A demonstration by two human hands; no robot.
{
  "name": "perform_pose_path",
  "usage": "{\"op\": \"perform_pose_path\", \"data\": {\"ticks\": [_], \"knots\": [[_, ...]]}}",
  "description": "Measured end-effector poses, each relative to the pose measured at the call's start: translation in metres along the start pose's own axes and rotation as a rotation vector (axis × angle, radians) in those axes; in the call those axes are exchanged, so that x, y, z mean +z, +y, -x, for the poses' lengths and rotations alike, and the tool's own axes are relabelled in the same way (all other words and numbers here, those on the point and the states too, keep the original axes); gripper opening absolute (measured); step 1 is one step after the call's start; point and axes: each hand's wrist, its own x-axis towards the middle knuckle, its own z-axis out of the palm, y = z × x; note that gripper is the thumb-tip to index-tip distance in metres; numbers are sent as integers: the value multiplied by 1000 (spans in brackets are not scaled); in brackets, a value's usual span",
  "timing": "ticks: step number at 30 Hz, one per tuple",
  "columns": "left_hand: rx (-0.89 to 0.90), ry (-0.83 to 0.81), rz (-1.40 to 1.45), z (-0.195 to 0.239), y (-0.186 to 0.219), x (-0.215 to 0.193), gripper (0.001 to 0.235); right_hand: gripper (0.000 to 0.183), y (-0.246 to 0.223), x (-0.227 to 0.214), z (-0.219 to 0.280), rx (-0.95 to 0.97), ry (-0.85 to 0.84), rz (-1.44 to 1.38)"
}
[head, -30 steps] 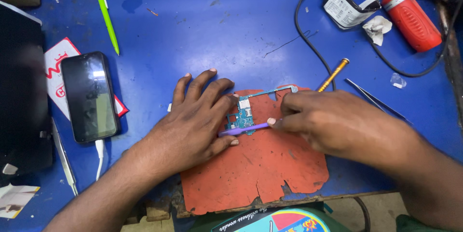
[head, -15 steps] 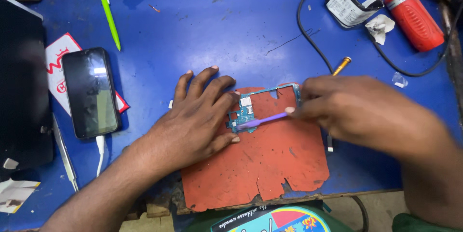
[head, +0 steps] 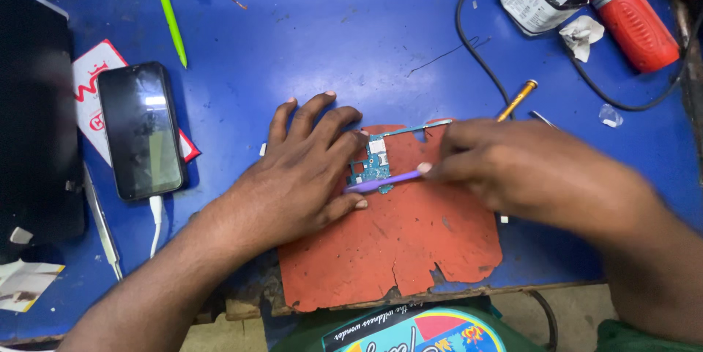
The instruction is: The person uses a purple toothbrush to scrub a small green circuit board placed on a red mat. The person holds the board with the left hand and brushes with the right hand, repeatedly scrubbing different areas of the board.
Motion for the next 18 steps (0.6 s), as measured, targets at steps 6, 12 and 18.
{"op": "perform_pose_path", "data": {"ticks": [6,12,18], "knots": [[8,24,23,1,-4,5,72,42,46,-21,26,-15,359,-98],[14,53,111,-2,-7,7,73,34,25,-28,-11,-222,674,5],[21,115,85,-2,-9,14,79,22,-64,-63,-136,-189,586,-36]]}}
